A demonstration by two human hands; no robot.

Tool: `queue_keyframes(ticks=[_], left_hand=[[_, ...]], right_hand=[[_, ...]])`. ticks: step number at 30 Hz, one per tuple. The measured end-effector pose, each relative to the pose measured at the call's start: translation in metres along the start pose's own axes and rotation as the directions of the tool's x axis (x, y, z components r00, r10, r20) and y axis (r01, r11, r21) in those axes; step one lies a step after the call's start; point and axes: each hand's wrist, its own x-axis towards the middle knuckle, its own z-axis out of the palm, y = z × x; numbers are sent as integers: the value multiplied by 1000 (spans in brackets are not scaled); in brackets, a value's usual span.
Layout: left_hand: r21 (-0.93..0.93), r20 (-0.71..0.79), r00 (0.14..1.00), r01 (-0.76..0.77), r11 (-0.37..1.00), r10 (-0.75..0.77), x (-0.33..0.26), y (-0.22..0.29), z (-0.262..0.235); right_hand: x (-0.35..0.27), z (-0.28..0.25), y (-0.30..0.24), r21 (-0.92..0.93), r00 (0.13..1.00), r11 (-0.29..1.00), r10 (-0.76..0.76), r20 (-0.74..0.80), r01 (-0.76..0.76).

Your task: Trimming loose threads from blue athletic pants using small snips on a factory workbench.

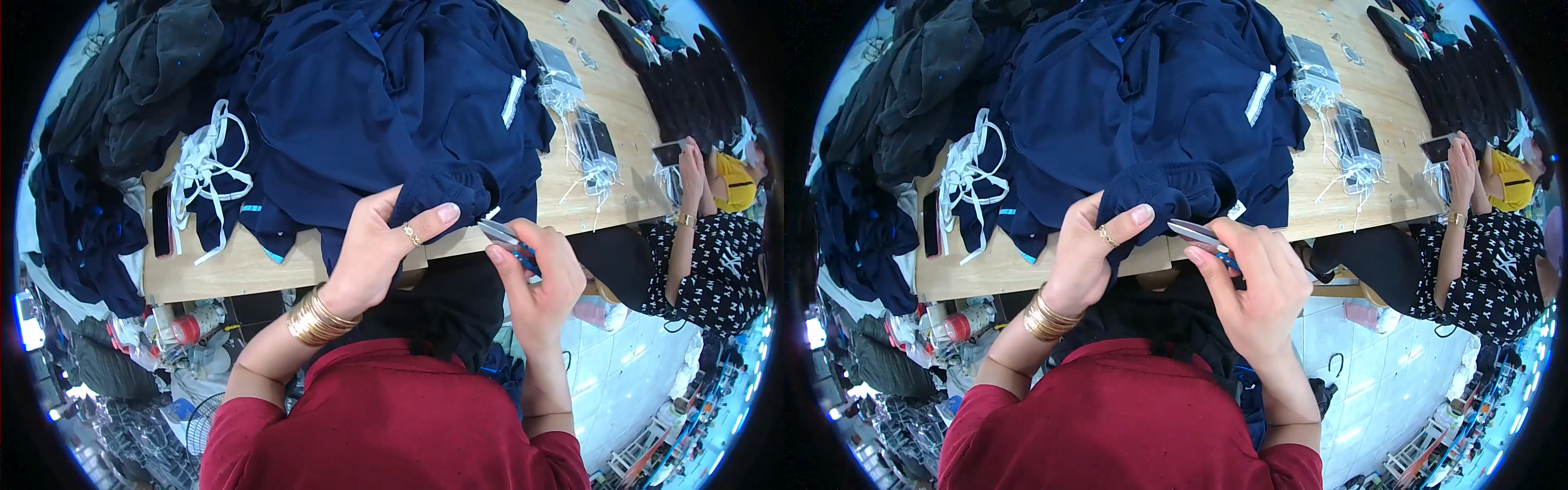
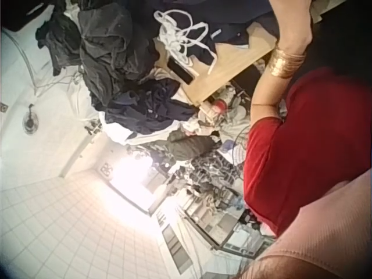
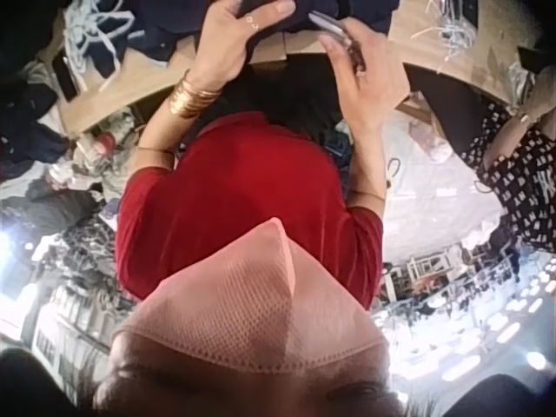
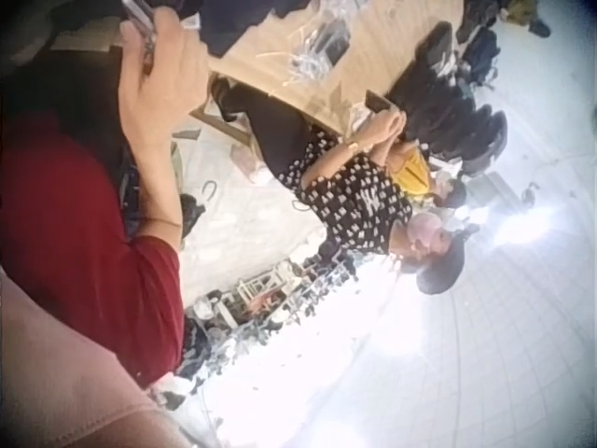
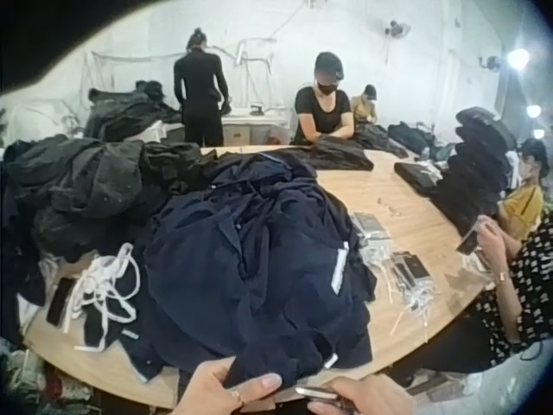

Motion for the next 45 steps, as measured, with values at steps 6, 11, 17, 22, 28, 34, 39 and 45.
queue_keyframes(ticks=[6,11,17,22,28,34,39,45], left_hand=[[-119,-62,996,-75,990,68,-2,-14,13],[-98,-45,995,-92,991,88,-1,-17,15],[-87,-54,993,-109,990,104,-1,-19,20],[-101,-50,993,-107,989,103,-1,-21,21],[-41,-74,986,-153,987,150,0,-24,16],[463,238,962,-235,855,135,-4,-28,-11],[662,584,785,-609,437,209,-10,-15,-54],[857,-26,836,-264,443,548,32,71,-160]], right_hand=[[-3,5,0,-59,999,998,20,-34,-22],[-4,5,0,-93,998,995,41,-41,-45],[-4,7,2,-96,998,995,19,-65,-25],[-5,6,1,-128,997,991,19,-80,-29],[-3,6,3,-143,996,990,-1,-87,-12],[10,-6,1,341,930,868,307,204,-361],[-6,30,43,96,848,958,191,495,-271],[-28,27,63,102,792,824,489,366,-557]])
